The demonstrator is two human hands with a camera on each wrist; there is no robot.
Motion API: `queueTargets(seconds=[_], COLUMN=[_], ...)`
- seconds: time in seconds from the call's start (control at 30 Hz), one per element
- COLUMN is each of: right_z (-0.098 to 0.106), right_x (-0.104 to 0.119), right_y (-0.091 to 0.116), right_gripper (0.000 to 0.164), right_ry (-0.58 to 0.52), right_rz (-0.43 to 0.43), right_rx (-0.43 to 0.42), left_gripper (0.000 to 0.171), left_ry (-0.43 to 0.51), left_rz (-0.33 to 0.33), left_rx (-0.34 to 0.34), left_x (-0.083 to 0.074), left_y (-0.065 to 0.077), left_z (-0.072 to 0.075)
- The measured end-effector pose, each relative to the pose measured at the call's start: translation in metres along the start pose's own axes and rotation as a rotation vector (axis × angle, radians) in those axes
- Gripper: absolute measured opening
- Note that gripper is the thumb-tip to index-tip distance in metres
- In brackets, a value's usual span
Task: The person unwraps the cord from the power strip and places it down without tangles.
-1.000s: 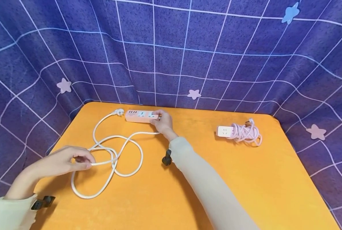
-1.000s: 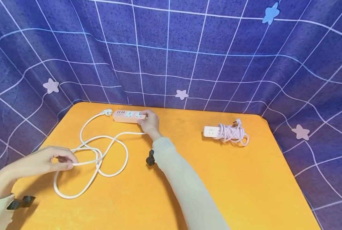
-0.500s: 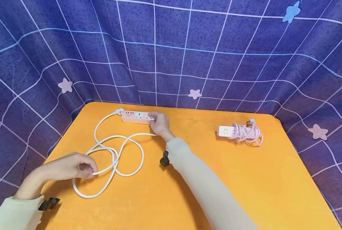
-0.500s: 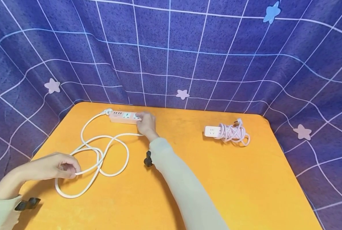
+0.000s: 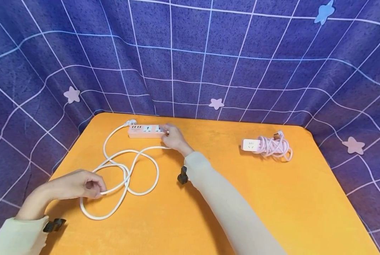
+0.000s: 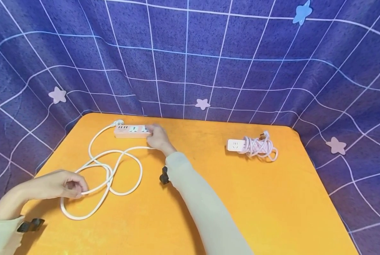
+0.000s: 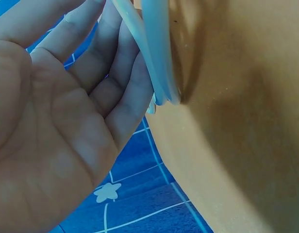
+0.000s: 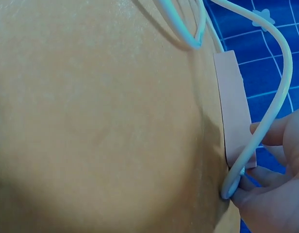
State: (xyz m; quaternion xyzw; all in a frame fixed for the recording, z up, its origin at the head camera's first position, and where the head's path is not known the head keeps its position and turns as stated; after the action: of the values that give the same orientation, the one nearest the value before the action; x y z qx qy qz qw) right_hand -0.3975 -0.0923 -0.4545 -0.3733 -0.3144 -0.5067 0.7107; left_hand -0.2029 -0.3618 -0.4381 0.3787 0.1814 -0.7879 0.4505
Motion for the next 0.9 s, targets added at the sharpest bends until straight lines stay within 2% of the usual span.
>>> queueTargets(seconds=[0.2,0.37,0.47,0.63,0.77,0.9], right_z=[0.009,0.03,0.05,0.089,0.123,0.159], right_x=[-0.005,-0.004,-0.002,0.001,0.005,0.007], right_y=[0.003,0.004,0.004,0.006,0.013,0.023], right_gripper=[0.055,0.055,0.053,0.052,0.053,0.053], right_ry=[-0.044,0.012,0.03,0.051,0.067,0.061], right_rz=[-0.014,0.042,0.099,0.174,0.18,0.178], right_rx=[0.046,0.065,0.07,0.05,0.023,-0.01], left_gripper=[0.014,0.022,0.026,0.028,0.025,0.022], left_ry=[-0.008,-0.045,-0.079,-0.149,-0.245,-0.342], left_rz=[0.014,-0.027,-0.057,-0.077,-0.07,-0.105], left_rx=[0.009,-0.031,-0.084,-0.213,-0.307,-0.404], left_x=[-0.002,-0.009,-0.015,-0.026,-0.037,-0.053], left_y=[-0.003,-0.002,-0.003,-0.008,-0.016,-0.029], left_z=[0.001,0.008,0.016,0.029,0.039,0.049])
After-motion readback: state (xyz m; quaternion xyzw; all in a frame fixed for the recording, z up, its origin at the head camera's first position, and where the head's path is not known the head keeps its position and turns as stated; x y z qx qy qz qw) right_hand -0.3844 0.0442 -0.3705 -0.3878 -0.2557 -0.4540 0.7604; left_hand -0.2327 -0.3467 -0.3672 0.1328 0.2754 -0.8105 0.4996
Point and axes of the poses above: each hand's wrist, its own y-axis away from the middle knuckle, its own z-axis out of the back of the hand, x = y × z, the point moved 7 cm from there along -y, towards the middle knuckle, and after that the axes turned 12 degrees about -x, right-handed, at the moved point
